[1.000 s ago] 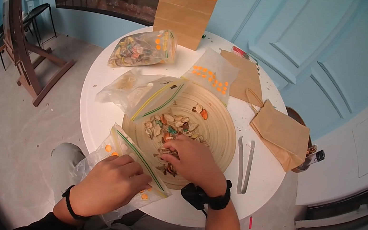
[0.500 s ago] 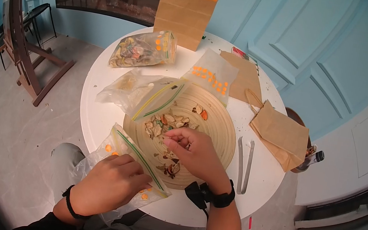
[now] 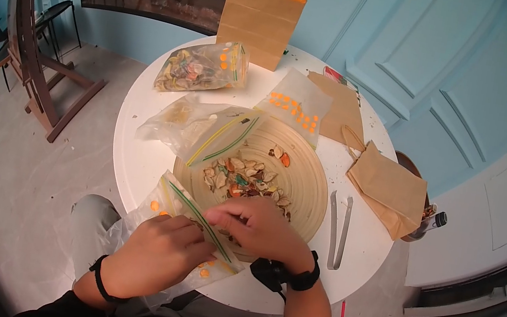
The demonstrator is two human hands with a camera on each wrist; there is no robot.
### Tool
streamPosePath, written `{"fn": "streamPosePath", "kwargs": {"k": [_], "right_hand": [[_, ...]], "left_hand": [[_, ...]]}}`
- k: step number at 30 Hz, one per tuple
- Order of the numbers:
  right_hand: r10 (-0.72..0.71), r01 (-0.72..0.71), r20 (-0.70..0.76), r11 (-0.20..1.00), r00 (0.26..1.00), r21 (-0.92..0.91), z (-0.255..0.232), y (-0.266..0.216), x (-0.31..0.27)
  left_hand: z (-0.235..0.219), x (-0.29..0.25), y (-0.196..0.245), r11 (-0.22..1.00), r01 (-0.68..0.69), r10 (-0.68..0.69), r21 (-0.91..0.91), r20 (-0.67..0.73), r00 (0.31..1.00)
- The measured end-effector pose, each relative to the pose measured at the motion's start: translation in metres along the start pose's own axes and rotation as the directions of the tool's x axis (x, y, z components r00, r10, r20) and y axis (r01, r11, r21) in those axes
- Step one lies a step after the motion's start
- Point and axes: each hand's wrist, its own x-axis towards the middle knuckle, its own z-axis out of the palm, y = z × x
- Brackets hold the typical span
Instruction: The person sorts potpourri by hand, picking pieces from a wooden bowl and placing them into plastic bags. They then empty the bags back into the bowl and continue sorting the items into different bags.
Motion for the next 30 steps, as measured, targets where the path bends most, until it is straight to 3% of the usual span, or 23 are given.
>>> {"fn": "streamPosePath", "kwargs": {"k": [4,7,10,13,19,22,25,30], "right_hand": [[0.109,-0.149,-0.216,0.972,0.97,-0.18,-0.014,0.005,-0.002],[0.115,-0.159,-0.133,0.904,0.984,-0.397,-0.022,0.02,-0.013],[-0.081,-0.004,-0.133,0.841,0.988,-0.541,-0.02,0.038,-0.015],[0.093,-0.12,-0.076,0.843,0.993,-0.524,-0.023,0.029,-0.012],[0.174,-0.226,-0.228,0.946,0.958,-0.231,-0.022,0.026,-0.008],[0.218,-0.264,-0.239,0.948,0.946,-0.179,-0.023,0.012,-0.004],[0.234,-0.264,-0.275,0.962,0.933,-0.077,-0.022,0.007,-0.003],[0.156,-0.138,-0.138,0.982,0.978,0.131,-0.016,0.0,-0.007]], "left_hand": [[-0.003,-0.001,-0.002,1.0,0.016,-0.017,-0.015,-0.013,1.0],[-0.003,-0.002,-0.003,0.999,0.033,-0.033,-0.021,-0.024,0.999],[-0.002,-0.002,-0.004,0.999,0.031,-0.032,-0.02,-0.026,0.999],[-0.003,-0.002,-0.004,0.999,0.033,-0.034,-0.019,-0.019,0.999],[-0.002,-0.001,-0.005,0.999,0.029,-0.03,-0.029,-0.033,0.999],[-0.002,-0.002,-0.005,0.999,0.028,-0.029,-0.022,-0.029,0.999],[-0.001,-0.002,-0.005,0.999,0.025,-0.026,-0.024,-0.035,0.999],[0.0,-0.002,-0.006,1.0,0.027,-0.027,-0.008,-0.025,0.999]]}}
